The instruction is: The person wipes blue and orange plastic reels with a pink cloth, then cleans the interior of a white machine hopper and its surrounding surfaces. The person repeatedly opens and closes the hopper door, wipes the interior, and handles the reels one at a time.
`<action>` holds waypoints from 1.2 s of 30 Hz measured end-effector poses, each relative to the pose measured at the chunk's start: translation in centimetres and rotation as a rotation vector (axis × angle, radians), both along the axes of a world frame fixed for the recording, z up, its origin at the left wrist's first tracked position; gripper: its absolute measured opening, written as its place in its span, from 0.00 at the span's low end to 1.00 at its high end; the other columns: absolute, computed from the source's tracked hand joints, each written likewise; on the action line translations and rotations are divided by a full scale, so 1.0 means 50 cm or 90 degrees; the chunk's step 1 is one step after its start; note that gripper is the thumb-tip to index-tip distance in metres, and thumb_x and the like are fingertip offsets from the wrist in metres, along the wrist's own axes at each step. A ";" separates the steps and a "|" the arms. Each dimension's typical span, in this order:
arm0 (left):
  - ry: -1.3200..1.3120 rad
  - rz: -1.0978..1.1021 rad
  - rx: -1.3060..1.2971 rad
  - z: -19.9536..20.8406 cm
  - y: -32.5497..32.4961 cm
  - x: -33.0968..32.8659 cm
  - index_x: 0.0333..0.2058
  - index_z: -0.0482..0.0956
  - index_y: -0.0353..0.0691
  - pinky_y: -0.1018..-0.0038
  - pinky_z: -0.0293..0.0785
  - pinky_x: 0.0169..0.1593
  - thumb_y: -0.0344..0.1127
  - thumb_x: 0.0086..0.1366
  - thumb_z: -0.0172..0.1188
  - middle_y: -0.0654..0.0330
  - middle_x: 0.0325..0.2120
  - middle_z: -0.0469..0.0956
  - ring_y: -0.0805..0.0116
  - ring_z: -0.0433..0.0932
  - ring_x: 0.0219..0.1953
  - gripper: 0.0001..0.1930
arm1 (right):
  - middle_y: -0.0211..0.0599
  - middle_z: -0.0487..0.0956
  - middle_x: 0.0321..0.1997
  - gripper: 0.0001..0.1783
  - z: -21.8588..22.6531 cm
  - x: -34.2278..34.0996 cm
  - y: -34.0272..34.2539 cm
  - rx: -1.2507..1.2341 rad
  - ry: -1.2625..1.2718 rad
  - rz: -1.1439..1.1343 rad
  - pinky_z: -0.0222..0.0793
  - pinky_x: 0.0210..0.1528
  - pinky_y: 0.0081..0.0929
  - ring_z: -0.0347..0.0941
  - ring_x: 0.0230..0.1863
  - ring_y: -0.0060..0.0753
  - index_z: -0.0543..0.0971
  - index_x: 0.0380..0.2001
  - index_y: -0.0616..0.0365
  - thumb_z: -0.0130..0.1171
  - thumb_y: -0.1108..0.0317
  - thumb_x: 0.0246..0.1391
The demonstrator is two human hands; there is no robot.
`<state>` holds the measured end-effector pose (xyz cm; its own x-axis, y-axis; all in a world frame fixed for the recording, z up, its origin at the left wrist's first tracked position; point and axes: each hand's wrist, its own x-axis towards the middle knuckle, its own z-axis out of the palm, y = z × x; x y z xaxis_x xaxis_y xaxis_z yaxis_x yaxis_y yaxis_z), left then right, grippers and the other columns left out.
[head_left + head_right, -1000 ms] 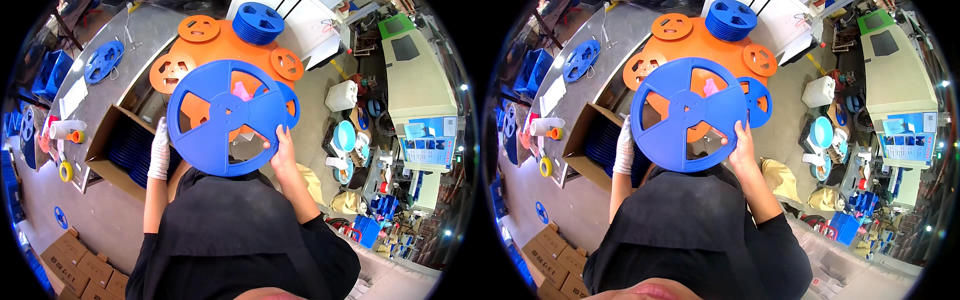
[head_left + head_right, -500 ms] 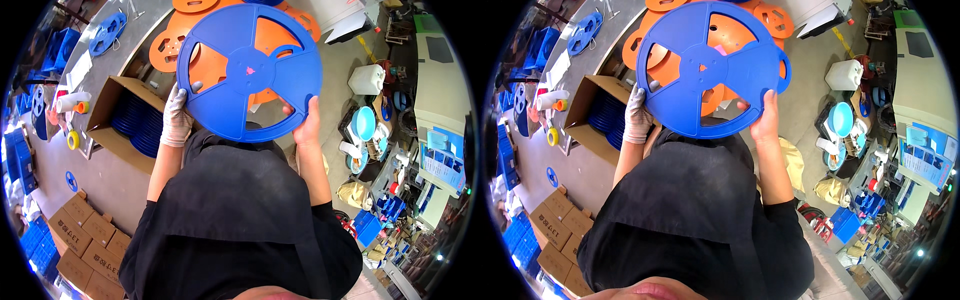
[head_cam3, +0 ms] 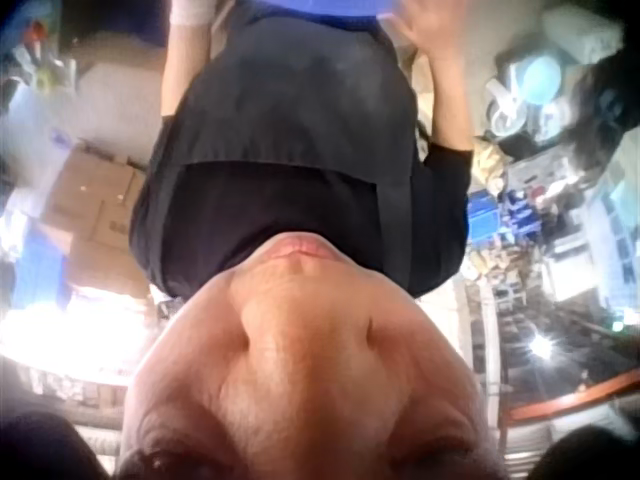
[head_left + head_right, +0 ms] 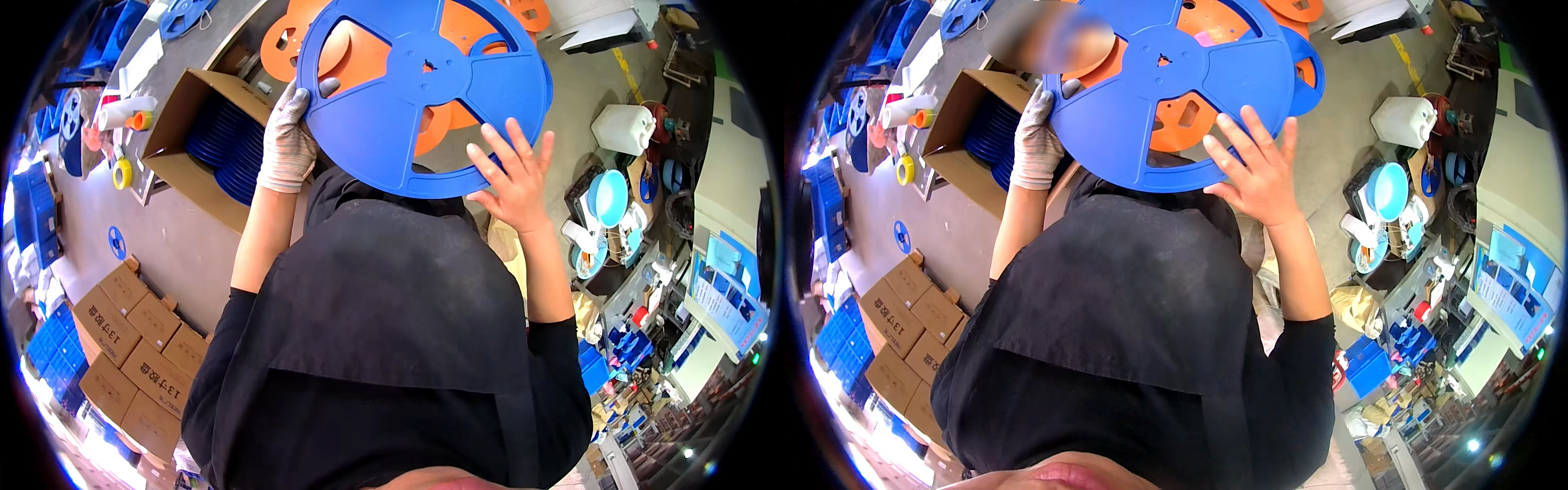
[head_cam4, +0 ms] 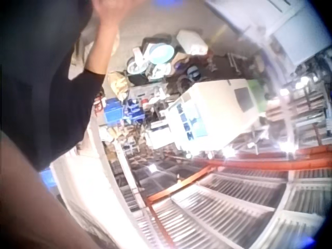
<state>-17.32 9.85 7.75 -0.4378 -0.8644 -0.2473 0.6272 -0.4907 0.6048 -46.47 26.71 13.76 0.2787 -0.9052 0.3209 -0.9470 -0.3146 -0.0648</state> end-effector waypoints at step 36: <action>-0.500 0.128 0.008 -0.175 0.181 0.195 0.52 0.68 0.34 0.74 0.74 0.46 0.33 0.67 0.53 0.56 0.37 0.77 0.66 0.77 0.40 0.17 | 0.53 0.55 0.68 0.44 -0.714 -0.472 -0.180 0.462 -0.278 -0.700 0.50 0.68 0.41 0.50 0.69 0.51 0.56 0.65 0.58 0.64 0.56 0.48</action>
<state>-7.59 18.91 -0.99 0.0313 -0.9035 -0.4275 0.0980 -0.4229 0.9009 -70.10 17.71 -21.93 -0.6786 -0.5918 -0.4352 -0.5448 0.8028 -0.2422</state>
